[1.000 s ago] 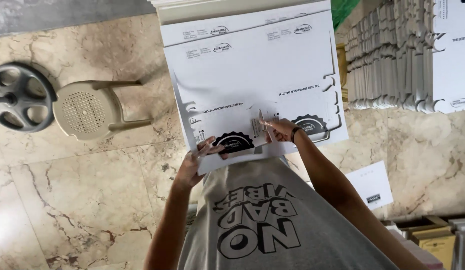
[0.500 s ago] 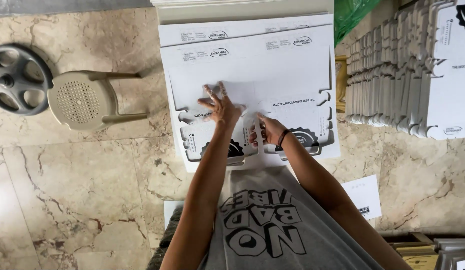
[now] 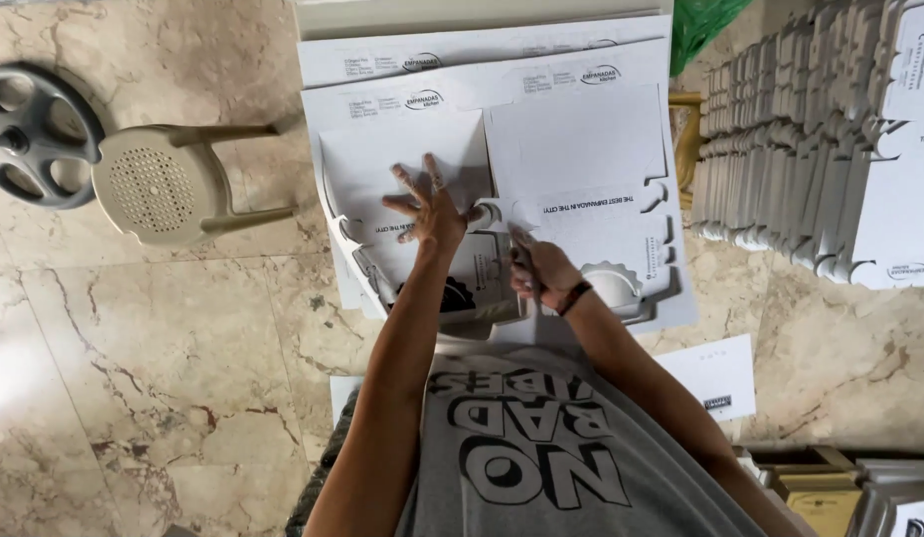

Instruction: Manually removing waste material from die-cut cardboard sheets to leave the final shapes.

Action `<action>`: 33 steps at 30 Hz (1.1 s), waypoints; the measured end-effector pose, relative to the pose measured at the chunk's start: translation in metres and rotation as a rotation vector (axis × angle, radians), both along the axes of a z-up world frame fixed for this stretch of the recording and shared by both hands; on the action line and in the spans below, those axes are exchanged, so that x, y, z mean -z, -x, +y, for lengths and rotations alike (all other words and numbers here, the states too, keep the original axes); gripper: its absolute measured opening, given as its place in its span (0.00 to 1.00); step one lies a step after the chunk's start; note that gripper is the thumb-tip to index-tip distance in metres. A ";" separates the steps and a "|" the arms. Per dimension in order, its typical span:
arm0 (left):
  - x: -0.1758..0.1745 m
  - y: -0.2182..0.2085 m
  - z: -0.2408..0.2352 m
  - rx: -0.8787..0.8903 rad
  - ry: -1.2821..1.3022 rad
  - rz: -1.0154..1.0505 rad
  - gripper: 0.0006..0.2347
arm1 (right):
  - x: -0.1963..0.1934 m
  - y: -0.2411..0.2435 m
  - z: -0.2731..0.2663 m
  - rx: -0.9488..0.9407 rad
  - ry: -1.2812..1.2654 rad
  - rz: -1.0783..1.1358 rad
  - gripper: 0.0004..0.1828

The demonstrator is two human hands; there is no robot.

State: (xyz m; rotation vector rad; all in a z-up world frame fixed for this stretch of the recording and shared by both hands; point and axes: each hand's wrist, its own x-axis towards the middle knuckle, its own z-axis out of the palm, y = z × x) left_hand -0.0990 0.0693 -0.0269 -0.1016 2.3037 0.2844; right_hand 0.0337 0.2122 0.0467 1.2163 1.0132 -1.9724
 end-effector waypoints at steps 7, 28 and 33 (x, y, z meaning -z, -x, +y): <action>-0.051 -0.005 -0.035 -0.083 -0.292 0.047 0.33 | 0.049 -0.013 -0.014 0.021 -0.009 -0.018 0.28; 0.013 -0.080 0.035 -1.011 -0.690 -0.502 0.29 | 0.040 0.058 0.050 -0.851 -0.605 0.092 0.36; 0.017 -0.070 0.044 -1.204 -0.721 -0.529 0.20 | 0.040 0.062 0.049 -0.860 -0.653 0.064 0.37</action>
